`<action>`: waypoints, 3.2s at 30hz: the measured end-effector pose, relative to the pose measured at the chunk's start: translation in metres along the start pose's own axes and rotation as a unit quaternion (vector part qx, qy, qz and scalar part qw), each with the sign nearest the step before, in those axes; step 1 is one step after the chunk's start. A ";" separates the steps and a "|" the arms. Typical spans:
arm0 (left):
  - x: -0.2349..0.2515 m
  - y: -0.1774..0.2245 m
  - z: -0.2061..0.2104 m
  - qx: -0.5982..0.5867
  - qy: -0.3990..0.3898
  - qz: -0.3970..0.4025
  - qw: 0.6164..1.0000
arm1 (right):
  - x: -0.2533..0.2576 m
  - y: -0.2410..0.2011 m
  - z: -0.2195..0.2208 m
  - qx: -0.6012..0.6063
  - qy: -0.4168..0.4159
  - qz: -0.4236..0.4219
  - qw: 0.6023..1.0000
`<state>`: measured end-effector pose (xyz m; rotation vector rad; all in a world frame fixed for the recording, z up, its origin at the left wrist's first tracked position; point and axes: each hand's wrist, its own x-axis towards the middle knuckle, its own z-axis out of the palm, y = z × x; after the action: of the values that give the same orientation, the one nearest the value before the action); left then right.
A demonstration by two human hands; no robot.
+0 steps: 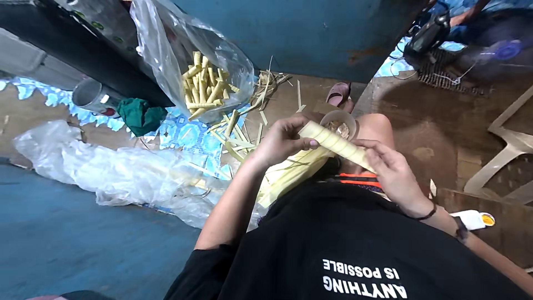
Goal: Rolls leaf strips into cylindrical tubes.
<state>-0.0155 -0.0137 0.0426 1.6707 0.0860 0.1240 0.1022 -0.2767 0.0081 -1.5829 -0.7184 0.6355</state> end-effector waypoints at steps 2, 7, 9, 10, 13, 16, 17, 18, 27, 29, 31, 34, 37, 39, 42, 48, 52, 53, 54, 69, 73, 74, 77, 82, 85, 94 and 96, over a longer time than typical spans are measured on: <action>-0.001 -0.001 -0.001 -0.003 0.009 -0.007 1.000 | -0.003 0.008 -0.001 -0.112 0.007 -0.111 0.988; -0.001 0.000 -0.002 0.015 -0.001 0.003 1.000 | -0.003 -0.003 -0.003 0.152 -0.018 0.123 0.981; -0.002 -0.001 -0.003 0.013 0.008 -0.008 1.000 | -0.008 0.006 -0.004 -0.072 0.008 -0.066 0.995; -0.003 -0.001 -0.004 0.012 0.015 -0.014 1.000 | -0.008 0.010 -0.005 -0.138 0.025 -0.139 0.980; -0.002 -0.001 -0.004 0.006 0.013 -0.010 1.000 | -0.008 0.004 -0.001 0.061 0.014 0.019 0.998; -0.001 -0.007 0.004 0.008 -0.039 -0.013 0.999 | -0.011 0.009 0.003 0.109 -0.080 0.048 0.990; -0.002 -0.013 0.008 0.006 -0.052 -0.029 0.998 | -0.013 0.014 0.006 0.069 -0.114 0.019 0.991; -0.003 -0.020 0.012 0.001 -0.055 -0.045 0.997 | -0.012 0.017 0.008 0.023 -0.126 0.004 0.992; -0.011 -0.057 0.024 0.009 0.065 -0.126 0.990 | 0.024 0.012 -0.001 -0.128 -0.059 -0.015 0.990; -0.014 -0.042 0.033 0.011 0.034 -0.090 0.995 | 0.033 0.000 0.001 -0.146 -0.053 -0.078 0.985; -0.016 -0.023 0.040 0.018 -0.025 -0.039 0.999 | 0.044 -0.014 0.006 -0.140 -0.087 -0.151 0.975; -0.024 0.011 0.039 0.032 -0.068 0.029 0.997 | 0.050 -0.037 0.013 -0.068 -0.205 -0.196 0.956; -0.041 0.041 0.005 0.079 -0.015 0.091 0.993 | 0.048 -0.051 0.001 -0.020 -0.281 -0.181 0.942; -0.058 0.052 -0.032 0.114 0.036 0.104 0.987 | 0.045 -0.060 -0.024 -0.043 -0.288 -0.195 0.937; -0.089 0.060 -0.087 0.180 0.118 0.075 0.974 | 0.041 -0.068 -0.072 -0.094 -0.281 -0.229 0.927; -0.145 0.041 -0.168 0.369 0.366 -0.119 0.846 | 0.038 -0.056 -0.144 -0.171 -0.183 -0.227 0.941; -0.153 0.017 -0.176 0.454 0.455 -0.249 0.724 | 0.034 -0.062 -0.137 -0.310 -0.071 -0.123 0.940; -0.146 0.010 -0.165 0.467 0.448 -0.231 0.726 | 0.035 -0.067 -0.119 -0.341 -0.049 -0.097 0.934; -0.132 0.003 -0.148 0.479 0.429 -0.196 0.741 | 0.036 -0.071 -0.098 -0.345 -0.041 -0.076 0.935; -0.064 -0.045 -0.016 0.303 0.143 -0.146 0.931 | 0.050 -0.059 -0.049 -0.353 -0.076 -0.085 0.929; -0.050 -0.027 0.053 0.347 0.090 0.053 0.932 | 0.044 -0.040 0.010 -0.227 -0.127 -0.066 0.963; -0.047 -0.025 0.060 0.369 0.084 0.067 0.923 | 0.044 -0.040 0.017 -0.207 -0.143 -0.062 0.966; -0.042 -0.037 0.042 0.392 0.086 -0.032 0.916 | 0.046 -0.051 0.003 -0.200 -0.157 -0.058 0.966; -0.034 -0.030 0.052 0.317 0.098 0.046 0.942 | 0.048 -0.052 0.013 -0.123 -0.158 -0.027 0.979; -0.033 -0.017 0.063 0.278 0.169 0.119 0.938 | 0.047 -0.054 0.036 0.025 -0.162 -0.034 0.986; -0.023 -0.016 0.063 0.124 0.139 0.038 0.982 | 0.058 -0.044 0.021 -0.106 -0.054 -0.162 0.980; -0.016 -0.013 0.069 0.104 0.168 0.077 0.977 | 0.063 -0.041 0.017 -0.110 -0.044 -0.181 0.976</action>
<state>-0.0224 -0.0822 0.0228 1.8516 0.2300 0.5309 0.1273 -0.2144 0.0466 -1.5751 -1.1449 0.3660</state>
